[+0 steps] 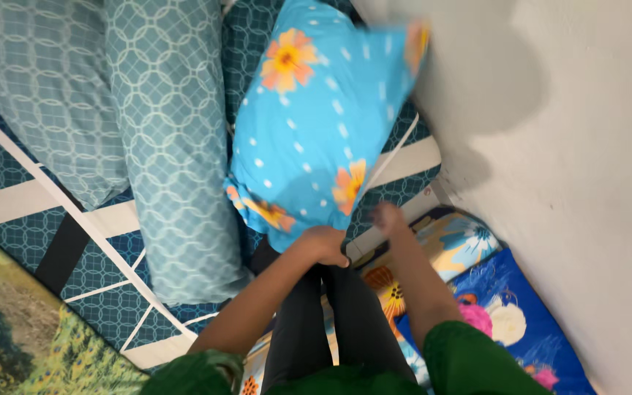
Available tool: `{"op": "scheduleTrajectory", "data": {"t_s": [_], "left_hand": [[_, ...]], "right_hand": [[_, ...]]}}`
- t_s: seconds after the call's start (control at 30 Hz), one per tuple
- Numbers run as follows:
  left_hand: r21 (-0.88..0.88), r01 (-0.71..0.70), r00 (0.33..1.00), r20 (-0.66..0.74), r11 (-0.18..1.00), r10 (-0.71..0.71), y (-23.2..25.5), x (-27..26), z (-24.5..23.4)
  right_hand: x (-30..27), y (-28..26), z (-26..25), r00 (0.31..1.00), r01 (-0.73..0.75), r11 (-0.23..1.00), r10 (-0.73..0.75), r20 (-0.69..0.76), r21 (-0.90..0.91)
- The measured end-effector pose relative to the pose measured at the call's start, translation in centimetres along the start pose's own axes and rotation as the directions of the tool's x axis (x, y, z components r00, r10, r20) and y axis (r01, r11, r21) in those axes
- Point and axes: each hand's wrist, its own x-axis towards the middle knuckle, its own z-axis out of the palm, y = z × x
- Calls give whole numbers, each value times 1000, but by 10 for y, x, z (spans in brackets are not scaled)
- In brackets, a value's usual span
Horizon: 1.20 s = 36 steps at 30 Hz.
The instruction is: The person straightens a peacock-patterned bedsheet and a blue patterned sheet on a bed, then places two pillows at the head of the bed. The person repeatedly smooths and adjusts the sheets and pillows to tidy the bed.
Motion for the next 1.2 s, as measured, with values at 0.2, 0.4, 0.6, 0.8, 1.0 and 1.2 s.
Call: {"op": "scheduleTrajectory", "data": {"t_s": [0.2, 0.4, 0.6, 0.8, 1.0, 1.2], "left_hand": [[-132, -46, 923, -384, 990, -8, -164, 82, -30], [-467, -60, 592, -728, 882, -345, -317, 211, -62], [-733, -7, 564, -565, 681, -602, -356, 226, 1], [-823, 81, 588, -417, 563, -693, -339, 184, 47], [-864, 292, 877, 70, 410, -475, -233, 110, 89], [-480, 84, 683, -610, 873, -401, -218, 37, -22]], "right_hand": [[21, -36, -148, 874, 285, 951, -205, -441, 122], [103, -72, -64, 907, 356, 933, -334, -256, 45], [122, -113, 75, 943, 306, 952, -300, 146, -18], [110, -142, -45, 886, 455, 887, -443, 134, -78], [122, -56, -6, 922, 354, 886, -384, -46, -300], [61, -106, 75, 770, 460, 793, -580, -266, -399]]}}
